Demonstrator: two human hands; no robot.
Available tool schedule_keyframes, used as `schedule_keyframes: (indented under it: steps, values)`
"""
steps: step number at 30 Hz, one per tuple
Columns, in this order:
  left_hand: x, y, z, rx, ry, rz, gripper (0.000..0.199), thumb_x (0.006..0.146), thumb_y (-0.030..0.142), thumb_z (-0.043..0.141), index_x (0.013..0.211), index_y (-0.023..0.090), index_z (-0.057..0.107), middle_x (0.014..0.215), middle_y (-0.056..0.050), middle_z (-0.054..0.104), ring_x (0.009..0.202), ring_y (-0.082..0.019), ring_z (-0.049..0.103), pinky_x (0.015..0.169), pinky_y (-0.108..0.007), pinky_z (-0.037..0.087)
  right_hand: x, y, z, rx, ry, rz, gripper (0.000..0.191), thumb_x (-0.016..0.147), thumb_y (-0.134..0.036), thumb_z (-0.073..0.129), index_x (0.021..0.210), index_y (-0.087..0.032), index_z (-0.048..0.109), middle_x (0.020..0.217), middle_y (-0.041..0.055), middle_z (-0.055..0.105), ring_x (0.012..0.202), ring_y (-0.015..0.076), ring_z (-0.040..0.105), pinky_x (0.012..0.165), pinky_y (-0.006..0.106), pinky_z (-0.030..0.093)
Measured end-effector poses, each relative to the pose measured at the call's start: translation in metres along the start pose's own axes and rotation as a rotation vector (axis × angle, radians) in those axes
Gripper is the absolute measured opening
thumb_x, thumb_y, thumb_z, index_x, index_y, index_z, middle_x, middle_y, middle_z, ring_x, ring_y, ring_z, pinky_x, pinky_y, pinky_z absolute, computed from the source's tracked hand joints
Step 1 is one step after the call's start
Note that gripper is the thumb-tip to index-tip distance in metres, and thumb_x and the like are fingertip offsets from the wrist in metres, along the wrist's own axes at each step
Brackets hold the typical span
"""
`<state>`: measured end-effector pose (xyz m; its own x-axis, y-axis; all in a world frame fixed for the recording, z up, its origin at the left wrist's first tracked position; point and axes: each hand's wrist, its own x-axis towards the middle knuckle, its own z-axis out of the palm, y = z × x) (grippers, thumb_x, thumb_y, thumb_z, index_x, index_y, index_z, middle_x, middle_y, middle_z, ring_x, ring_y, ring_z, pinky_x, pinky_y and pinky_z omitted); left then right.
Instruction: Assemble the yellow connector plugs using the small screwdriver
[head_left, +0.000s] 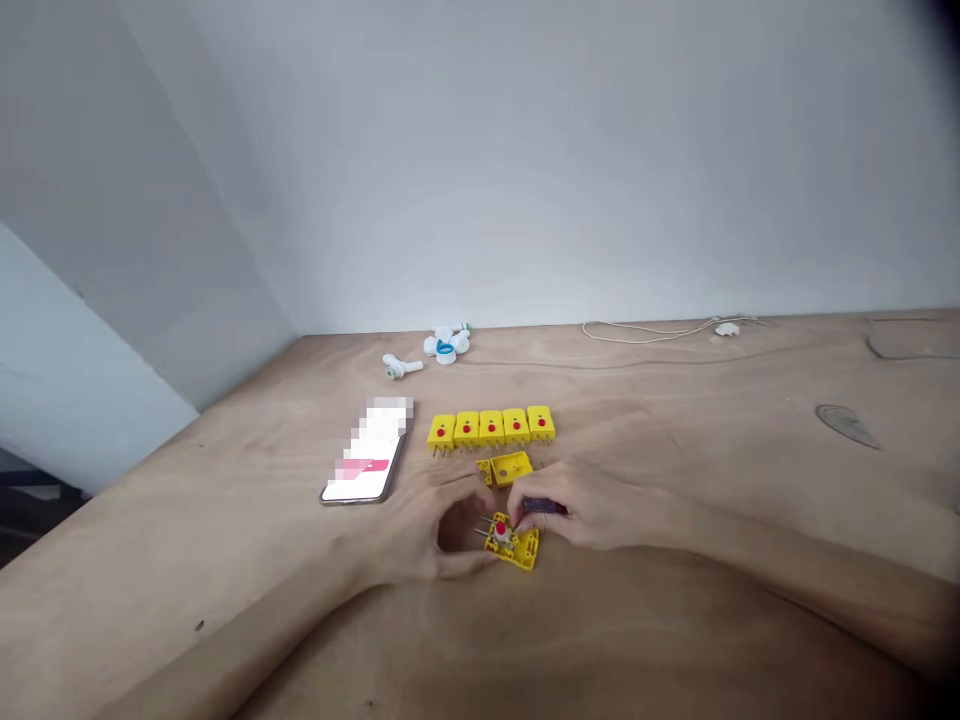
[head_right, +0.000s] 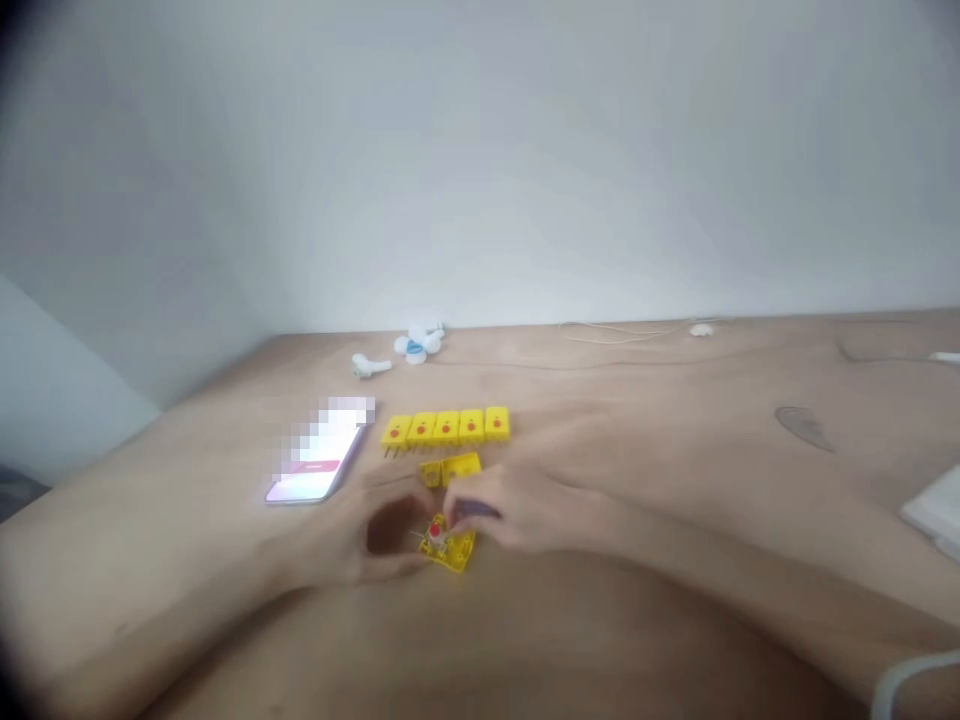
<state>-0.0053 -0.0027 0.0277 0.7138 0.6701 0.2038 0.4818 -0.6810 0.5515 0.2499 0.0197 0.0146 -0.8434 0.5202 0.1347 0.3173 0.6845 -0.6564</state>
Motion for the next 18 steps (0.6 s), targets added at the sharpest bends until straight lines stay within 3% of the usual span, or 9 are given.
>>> schedule_keyframes:
  steps: [8, 12, 18]
  values:
    - [0.0011, 0.0010, -0.0013, 0.007, -0.021, 0.015, 0.025, 0.080, 0.036, 0.074, 0.098, 0.021, 0.065, 0.100, -0.007, 0.068, 0.092, -0.025, 0.062, 0.085, -0.040, 0.051, -0.0002, 0.0003, 0.0015, 0.020, -0.008, 0.023, 0.009, 0.094, -0.027, 0.065, 0.102, -0.022, 0.068, 0.094, -0.0008, 0.073, 0.074, 0.0129, 0.065, 0.064, 0.024, 0.047]
    - [0.0014, -0.0011, -0.0005, 0.016, -0.042, 0.049, 0.027, 0.082, 0.035, 0.075, 0.103, 0.021, 0.066, 0.102, -0.007, 0.069, 0.093, -0.025, 0.062, 0.088, -0.041, 0.051, 0.0014, 0.0003, 0.0027, 0.035, -0.013, 0.016, 0.010, 0.099, -0.027, 0.059, 0.098, -0.021, 0.067, 0.097, -0.0004, 0.073, 0.081, 0.0137, 0.067, 0.069, 0.025, 0.049]
    - [0.0016, -0.0014, -0.0002, -0.026, -0.064, 0.025, 0.023, 0.080, 0.031, 0.075, 0.097, 0.019, 0.066, 0.097, -0.005, 0.067, 0.088, -0.023, 0.062, 0.081, -0.036, 0.051, 0.0012, -0.0022, 0.0022, -0.090, -0.038, -0.033, 0.013, 0.102, -0.027, 0.052, 0.102, -0.020, 0.063, 0.099, 0.0017, 0.073, 0.080, 0.0147, 0.066, 0.070, 0.027, 0.049]
